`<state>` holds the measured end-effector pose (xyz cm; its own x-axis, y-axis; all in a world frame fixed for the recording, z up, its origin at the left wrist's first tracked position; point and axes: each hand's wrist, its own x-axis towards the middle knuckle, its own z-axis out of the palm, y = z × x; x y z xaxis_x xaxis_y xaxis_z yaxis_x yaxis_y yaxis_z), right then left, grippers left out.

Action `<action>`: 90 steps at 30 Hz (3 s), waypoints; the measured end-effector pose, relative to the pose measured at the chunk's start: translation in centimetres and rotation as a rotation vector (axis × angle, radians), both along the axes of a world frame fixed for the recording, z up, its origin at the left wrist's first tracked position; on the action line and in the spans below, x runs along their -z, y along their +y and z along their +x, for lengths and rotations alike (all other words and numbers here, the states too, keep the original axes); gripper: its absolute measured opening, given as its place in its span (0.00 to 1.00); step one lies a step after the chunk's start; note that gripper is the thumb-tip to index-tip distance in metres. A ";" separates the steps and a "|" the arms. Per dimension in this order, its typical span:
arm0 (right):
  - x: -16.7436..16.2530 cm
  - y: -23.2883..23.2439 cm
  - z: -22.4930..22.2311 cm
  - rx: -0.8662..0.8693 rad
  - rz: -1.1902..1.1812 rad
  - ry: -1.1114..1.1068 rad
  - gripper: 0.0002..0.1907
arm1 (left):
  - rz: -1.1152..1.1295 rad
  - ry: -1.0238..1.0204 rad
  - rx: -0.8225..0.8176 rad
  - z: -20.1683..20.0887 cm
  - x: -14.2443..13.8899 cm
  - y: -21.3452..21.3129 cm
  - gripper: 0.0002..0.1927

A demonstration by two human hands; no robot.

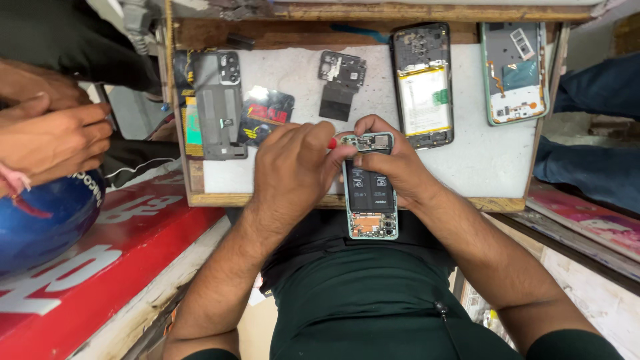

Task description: The person uses a red-handled screwdriver to remove screws from a disassembled smartphone, then uses fingers to detach and reattach internal ribbon cables and components. The person handles the phone chassis, battery, and circuit boards while working at a cluttered repair bench.

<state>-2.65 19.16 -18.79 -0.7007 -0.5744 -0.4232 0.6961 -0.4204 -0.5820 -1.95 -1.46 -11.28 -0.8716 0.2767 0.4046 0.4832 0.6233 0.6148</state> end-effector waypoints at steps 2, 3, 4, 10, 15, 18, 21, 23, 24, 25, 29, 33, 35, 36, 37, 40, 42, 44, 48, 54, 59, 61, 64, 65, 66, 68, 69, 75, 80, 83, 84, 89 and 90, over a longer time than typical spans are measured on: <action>0.1 0.1 -0.2 0.014 -0.071 0.037 0.19 | 0.115 0.031 0.121 0.3 -0.3 -0.3 0.24; 0.1 0.2 -0.2 0.017 -0.063 0.025 0.19 | 0.181 0.037 0.194 0.4 -0.4 -0.4 0.24; 0.1 0.2 -0.1 0.015 -0.056 0.001 0.18 | 0.087 0.033 0.122 0.5 -0.5 -0.3 0.21; -0.7 -0.4 -0.3 0.005 -0.069 0.017 0.18 | -0.033 0.022 0.074 0.1 -1.1 -0.7 0.17; -1.3 -0.4 -0.1 0.004 -0.012 0.004 0.17 | -0.129 0.015 -0.062 0.3 -1.4 -0.7 0.20; -1.0 -0.4 -0.2 0.009 -0.037 0.022 0.17 | 0.103 0.000 0.188 0.6 -1.1 -0.8 0.22; -0.8 -0.4 -0.1 0.022 -0.030 0.010 0.17 | -0.058 0.035 0.007 0.6 -0.8 -0.6 0.20; -0.8 -0.3 -0.1 -0.005 0.022 0.009 0.18 | -0.043 0.001 0.027 0.7 -0.8 -0.8 0.21; -0.7 -0.4 -0.2 -0.004 -0.004 0.026 0.17 | -0.037 -0.013 0.037 0.7 -0.8 -0.9 0.21; -0.8 -0.4 -0.2 0.003 -0.028 0.040 0.17 | -0.043 0.029 0.055 0.6 -0.8 -0.9 0.22; -1.1 -0.3 0.0 -0.003 0.004 0.003 0.18 | -0.093 0.024 0.004 0.2 -0.9 -0.9 0.22; -1.2 -0.5 -0.2 0.012 -0.002 0.000 0.19 | 0.091 0.032 0.190 0.4 -0.9 -1.0 0.25; -1.3 -0.5 -0.2 0.016 -0.040 0.002 0.17 | -0.027 0.045 0.066 0.4 -0.8 -0.8 0.24; -1.3 -0.6 -0.3 0.017 -0.024 0.005 0.18 | -0.090 0.059 -0.003 0.4 -0.6 -0.8 0.25; -1.4 -0.6 -0.3 0.012 -0.008 0.001 0.18 | -0.057 0.058 0.021 0.5 -0.5 -0.8 0.26; -1.3 -0.7 -0.4 0.006 -0.020 0.018 0.18 | 0.007 0.057 0.063 0.4 0.2 -1.1 0.29; -1.2 -0.4 -0.1 0.025 -0.014 0.004 0.19 | 0.022 0.022 0.054 0.9 0.7 -0.8 0.30; -1.0 -0.4 -0.1 0.034 0.005 -0.008 0.19 | 0.111 0.021 -0.013 1.3 1.2 -0.9 0.33; -0.8 -0.3 -0.2 -0.007 -0.043 0.011 0.20 | 0.412 -0.158 -0.073 2.1 1.9 -1.4 0.36; -0.9 -0.6 -0.3 0.007 -0.043 0.021 0.20 | 0.316 -0.127 -0.028 2.1 2.8 -0.9 0.37; -0.9 -0.3 -0.3 0.000 -0.046 0.039 0.21 | 0.299 -0.082 -0.030 2.1 3.2 -0.5 0.36; -0.8 -0.3 -0.3 0.004 -0.067 0.037 0.20 | 0.291 -0.073 -0.024 2.1 3.2 -0.6 0.35; -0.5 -0.3 -0.3 0.008 -0.044 0.033 0.20 | 0.250 -0.070 0.003 2.0 3.0 -0.8 0.34; -0.5 -0.3 -0.3 0.011 -0.026 0.032 0.19 | 0.233 -0.058 0.019 2.0 2.9 -0.8 0.34; -0.4 -0.2 -0.3 -0.002 -0.033 0.036 0.19 | 0.216 -0.049 0.036 2.0 2.7 -0.8 0.33; -0.2 0.0 -0.3 -0.029 -0.049 0.051 0.20 | 0.236 -0.040 0.102 1.8 2.3 -0.7 0.32; -0.1 0.0 -0.3 -0.024 -0.050 0.048 0.19 | 0.246 -0.036 0.136 1.7 2.0 -0.7 0.31; 0.3 0.0 -0.1 0.005 -0.010 0.026 0.18 | -0.030 -0.010 -0.030 1.4 0.1 0.2 0.23; -0.2 -0.2 0.0 0.007 -0.019 0.051 0.18 | -0.051 0.010 -0.004 1.1 -0.7 0.1 0.23; -0.6 -0.2 0.0 -0.008 0.026 0.008 0.19 | -0.057 -0.003 0.025 1.2 -1.0 -0.2 0.25; -0.6 -0.3 -0.2 -0.004 -0.003 0.026 0.19 | -0.019 -0.008 0.096 1.0 -1.0 -0.3 0.28; -0.6 -0.1 0.2 -0.001 -0.014 0.020 0.19 | -0.115 -0.002 -0.028 0.6 -1.6 0.0 0.22; -0.5 -0.1 0.3 0.000 0.002 0.023 0.19 | -0.126 -0.031 -0.073 0.4 -1.7 0.0 0.21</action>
